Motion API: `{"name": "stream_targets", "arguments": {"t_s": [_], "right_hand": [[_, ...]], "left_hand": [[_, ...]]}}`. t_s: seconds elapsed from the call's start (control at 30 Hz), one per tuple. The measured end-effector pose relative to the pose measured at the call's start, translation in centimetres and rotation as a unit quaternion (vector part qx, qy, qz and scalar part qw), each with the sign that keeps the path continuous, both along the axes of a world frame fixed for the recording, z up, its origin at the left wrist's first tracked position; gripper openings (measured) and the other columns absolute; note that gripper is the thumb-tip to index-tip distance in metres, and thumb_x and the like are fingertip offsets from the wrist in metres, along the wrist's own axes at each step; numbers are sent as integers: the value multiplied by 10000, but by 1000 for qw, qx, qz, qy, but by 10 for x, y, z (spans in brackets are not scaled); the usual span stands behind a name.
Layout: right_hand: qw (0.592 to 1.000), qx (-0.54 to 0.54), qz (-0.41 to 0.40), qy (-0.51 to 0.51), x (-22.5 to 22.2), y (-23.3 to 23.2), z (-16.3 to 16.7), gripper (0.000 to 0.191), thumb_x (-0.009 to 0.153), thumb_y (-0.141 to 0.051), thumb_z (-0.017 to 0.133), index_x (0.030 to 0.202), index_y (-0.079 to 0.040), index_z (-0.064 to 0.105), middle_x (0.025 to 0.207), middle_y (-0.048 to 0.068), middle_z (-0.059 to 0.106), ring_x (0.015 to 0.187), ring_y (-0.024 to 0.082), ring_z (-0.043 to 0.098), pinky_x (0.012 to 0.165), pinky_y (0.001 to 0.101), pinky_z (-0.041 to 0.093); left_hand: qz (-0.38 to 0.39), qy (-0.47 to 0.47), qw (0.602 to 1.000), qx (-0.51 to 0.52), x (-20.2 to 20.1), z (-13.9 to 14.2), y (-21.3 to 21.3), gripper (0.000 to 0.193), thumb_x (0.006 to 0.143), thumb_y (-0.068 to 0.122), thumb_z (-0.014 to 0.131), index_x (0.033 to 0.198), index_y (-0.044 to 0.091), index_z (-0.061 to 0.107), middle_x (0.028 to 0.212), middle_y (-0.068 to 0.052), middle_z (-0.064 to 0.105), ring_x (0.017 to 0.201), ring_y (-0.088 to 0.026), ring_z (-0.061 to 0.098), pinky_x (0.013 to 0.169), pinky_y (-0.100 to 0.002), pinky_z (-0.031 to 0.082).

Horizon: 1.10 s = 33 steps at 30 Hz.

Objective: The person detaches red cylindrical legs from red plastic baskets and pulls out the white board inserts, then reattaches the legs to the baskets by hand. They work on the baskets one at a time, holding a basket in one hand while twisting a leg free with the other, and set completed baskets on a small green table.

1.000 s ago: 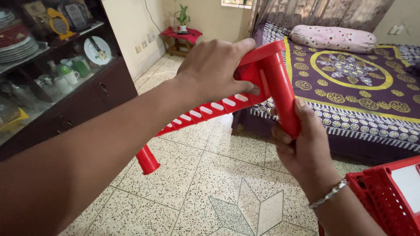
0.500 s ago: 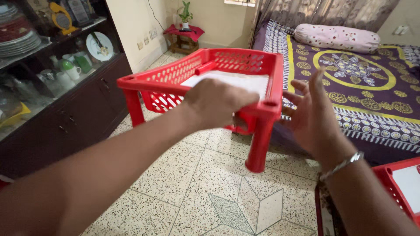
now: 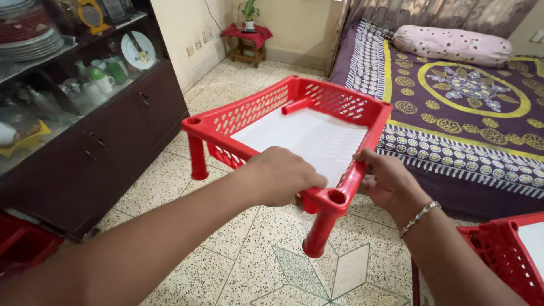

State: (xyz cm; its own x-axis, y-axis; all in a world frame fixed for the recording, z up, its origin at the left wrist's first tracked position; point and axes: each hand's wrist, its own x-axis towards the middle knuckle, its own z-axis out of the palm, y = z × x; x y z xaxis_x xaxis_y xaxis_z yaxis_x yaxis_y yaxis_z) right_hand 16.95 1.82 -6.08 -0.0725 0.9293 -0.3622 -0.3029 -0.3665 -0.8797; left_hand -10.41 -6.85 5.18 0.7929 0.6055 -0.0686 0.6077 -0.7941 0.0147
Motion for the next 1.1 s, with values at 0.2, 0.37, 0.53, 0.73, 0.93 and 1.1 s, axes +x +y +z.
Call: {"name": "stream_targets", "arguments": {"t_s": [0.2, 0.37, 0.53, 0.73, 0.93, 1.1], "right_hand": [[993, 46, -95, -56, -23, -21, 11, 180, 886, -52, 667, 1041, 26, 618, 916, 91, 684, 767, 205, 693, 672, 344, 618], [987, 109, -112, 22, -43, -40, 13, 123, 911, -48, 677, 993, 25, 622, 876, 89, 680, 687, 180, 661, 604, 318, 569], [986, 104, -130, -7, -41, -57, 18, 140, 940, -56, 705, 1020, -7, 601, 875, 76, 667, 675, 154, 624, 575, 297, 481], [990, 116, -78, 24, -27, -76, 26, 206, 961, -111, 695, 1063, -19, 543, 1032, 109, 646, 865, 164, 652, 825, 307, 578], [994, 7, -100, 54, 15, -73, 28, 687, 901, -514, 632, 1333, -1, 480, 1281, 213, 587, 1188, 360, 632, 1063, 461, 536], [993, 39, -61, 92, 68, -60, 38, 968, 834, -779, 431, 1502, -83, 355, 1379, 206, 512, 1273, 389, 539, 1141, 642, 356]], "left_hand": [[138, 46, 968, -206, 18, 20, 8, 1156, 718, 716, 799, 1546, 78, 305, 1240, -153, 667, 1156, -302, 663, 963, -452, 540], [230, -53, 960, -148, 71, 4, 11, 789, 792, 361, 749, 1433, 46, 414, 1167, -151, 713, 1086, -326, 716, 893, -464, 586], [340, -138, 926, -89, 101, -20, 9, 423, 904, 285, 729, 1211, 44, 565, 1054, -160, 731, 1003, -342, 734, 831, -458, 593], [332, -106, 937, 14, 109, -28, 5, 87, 954, 142, 628, 973, 121, 710, 933, -129, 747, 898, -310, 754, 709, -419, 621], [315, -132, 938, 65, 89, -23, 4, 112, 934, 91, 601, 1005, 109, 687, 868, -162, 739, 848, -348, 753, 691, -466, 603], [290, -129, 947, 57, 64, -26, -13, 168, 865, -6, 573, 989, 82, 646, 828, -169, 729, 798, -356, 747, 662, -494, 594]]}}
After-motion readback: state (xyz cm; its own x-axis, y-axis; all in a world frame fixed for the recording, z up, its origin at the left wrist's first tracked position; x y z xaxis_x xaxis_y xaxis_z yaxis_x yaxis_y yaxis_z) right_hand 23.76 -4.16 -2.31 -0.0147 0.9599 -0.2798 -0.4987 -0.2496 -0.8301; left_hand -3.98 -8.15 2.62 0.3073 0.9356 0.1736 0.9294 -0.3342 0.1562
